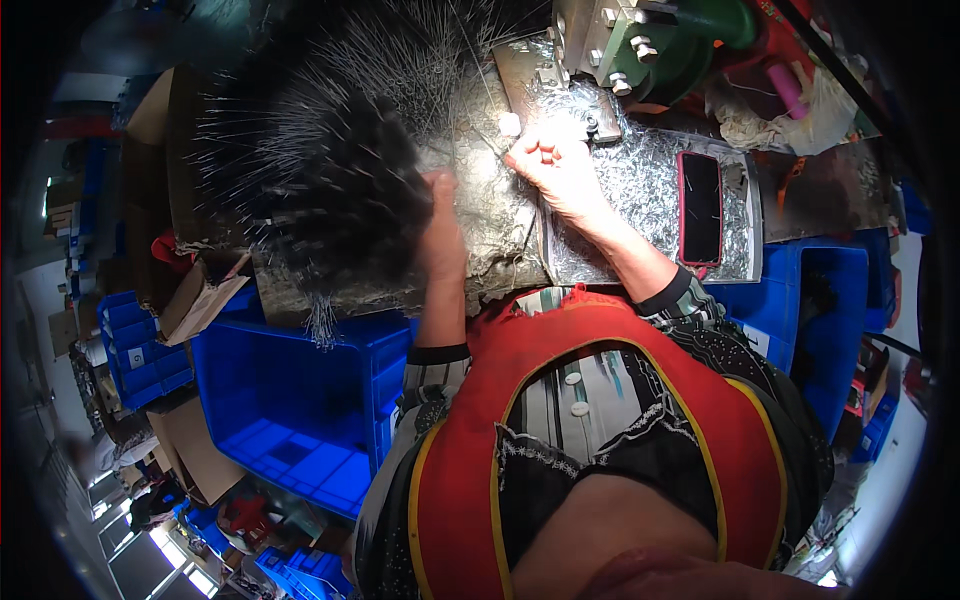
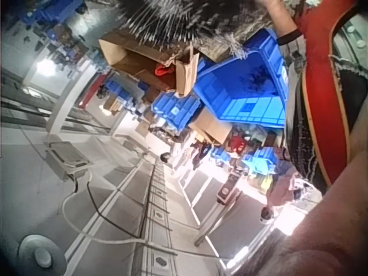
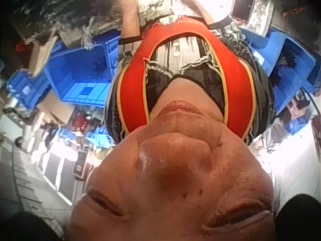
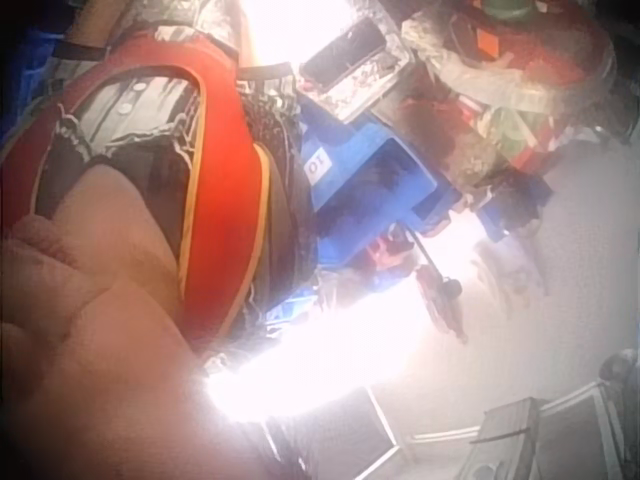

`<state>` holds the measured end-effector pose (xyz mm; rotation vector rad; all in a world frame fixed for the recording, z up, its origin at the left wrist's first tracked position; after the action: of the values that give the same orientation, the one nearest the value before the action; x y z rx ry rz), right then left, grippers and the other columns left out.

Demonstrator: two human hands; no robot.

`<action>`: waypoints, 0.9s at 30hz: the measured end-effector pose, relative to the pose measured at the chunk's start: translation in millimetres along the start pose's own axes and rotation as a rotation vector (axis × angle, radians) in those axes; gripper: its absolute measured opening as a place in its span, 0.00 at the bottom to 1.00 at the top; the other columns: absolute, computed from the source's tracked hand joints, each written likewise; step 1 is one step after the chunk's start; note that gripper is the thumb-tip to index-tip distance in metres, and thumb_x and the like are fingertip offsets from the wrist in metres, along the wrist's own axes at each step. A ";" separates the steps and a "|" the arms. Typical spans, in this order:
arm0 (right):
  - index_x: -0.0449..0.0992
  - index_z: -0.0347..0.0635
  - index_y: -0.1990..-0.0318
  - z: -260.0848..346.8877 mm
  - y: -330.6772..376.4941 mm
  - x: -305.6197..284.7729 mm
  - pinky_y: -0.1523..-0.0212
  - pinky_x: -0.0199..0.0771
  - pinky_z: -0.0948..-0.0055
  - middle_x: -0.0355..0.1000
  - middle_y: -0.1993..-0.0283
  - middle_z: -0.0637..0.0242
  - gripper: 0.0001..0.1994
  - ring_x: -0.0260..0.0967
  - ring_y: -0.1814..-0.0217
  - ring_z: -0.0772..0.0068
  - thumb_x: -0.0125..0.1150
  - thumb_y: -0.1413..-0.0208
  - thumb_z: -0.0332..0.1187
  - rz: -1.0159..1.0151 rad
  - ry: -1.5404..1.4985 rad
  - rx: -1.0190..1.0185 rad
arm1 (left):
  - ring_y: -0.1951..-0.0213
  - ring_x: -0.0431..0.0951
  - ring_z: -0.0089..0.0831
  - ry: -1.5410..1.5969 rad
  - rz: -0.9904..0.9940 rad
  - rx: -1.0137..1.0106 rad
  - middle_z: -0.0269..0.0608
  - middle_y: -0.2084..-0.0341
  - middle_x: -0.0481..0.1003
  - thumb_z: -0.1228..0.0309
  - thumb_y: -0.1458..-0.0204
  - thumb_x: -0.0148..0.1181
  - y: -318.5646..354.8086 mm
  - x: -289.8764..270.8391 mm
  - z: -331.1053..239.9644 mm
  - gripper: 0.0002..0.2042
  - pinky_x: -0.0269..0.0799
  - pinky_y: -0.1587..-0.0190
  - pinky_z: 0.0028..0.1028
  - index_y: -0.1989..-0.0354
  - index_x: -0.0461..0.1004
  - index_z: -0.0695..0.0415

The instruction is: Sorting long bristles and processing them through an industrial machine on a workbench.

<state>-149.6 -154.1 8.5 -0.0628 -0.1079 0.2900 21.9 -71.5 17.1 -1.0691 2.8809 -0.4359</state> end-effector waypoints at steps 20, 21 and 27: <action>0.71 0.38 0.73 9.1 1.7 -1.0 0.74 0.62 0.86 0.67 0.77 0.74 0.04 0.60 0.76 0.89 0.59 0.55 0.28 0.005 -0.024 0.004 | 0.84 0.70 0.22 0.029 0.020 -0.311 0.39 0.77 0.70 0.81 0.57 0.56 0.9 -11.1 48.0 0.06 0.67 0.80 0.20 0.71 0.66 0.65; 0.71 0.38 0.73 6.8 1.7 -1.1 0.74 0.62 0.86 0.67 0.77 0.74 0.04 0.60 0.76 0.89 0.59 0.55 0.28 0.008 -0.032 0.029 | 0.84 0.70 0.22 -0.019 0.009 -0.292 0.38 0.77 0.70 0.80 0.56 0.56 -0.4 -12.1 46.9 0.06 0.68 0.79 0.20 0.71 0.66 0.65; 0.72 0.38 0.73 7.0 0.2 -2.2 0.73 0.62 0.86 0.68 0.77 0.74 0.04 0.61 0.75 0.89 0.59 0.55 0.29 0.004 -0.010 -0.008 | 0.82 0.70 0.21 0.010 0.001 -0.197 0.38 0.79 0.71 0.77 0.54 0.56 4.5 -12.1 36.5 0.04 0.67 0.77 0.20 0.73 0.68 0.65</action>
<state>-152.5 -154.2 15.2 -0.0691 -0.1188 0.2944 33.1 -69.5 -19.9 -1.0925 2.9829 -0.1593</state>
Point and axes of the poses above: each hand's wrist, its own y-axis away from the middle knuckle, its own x-axis out of the palm, z = x × y, the point moved 8 cm from there along -y, towards the middle knuckle
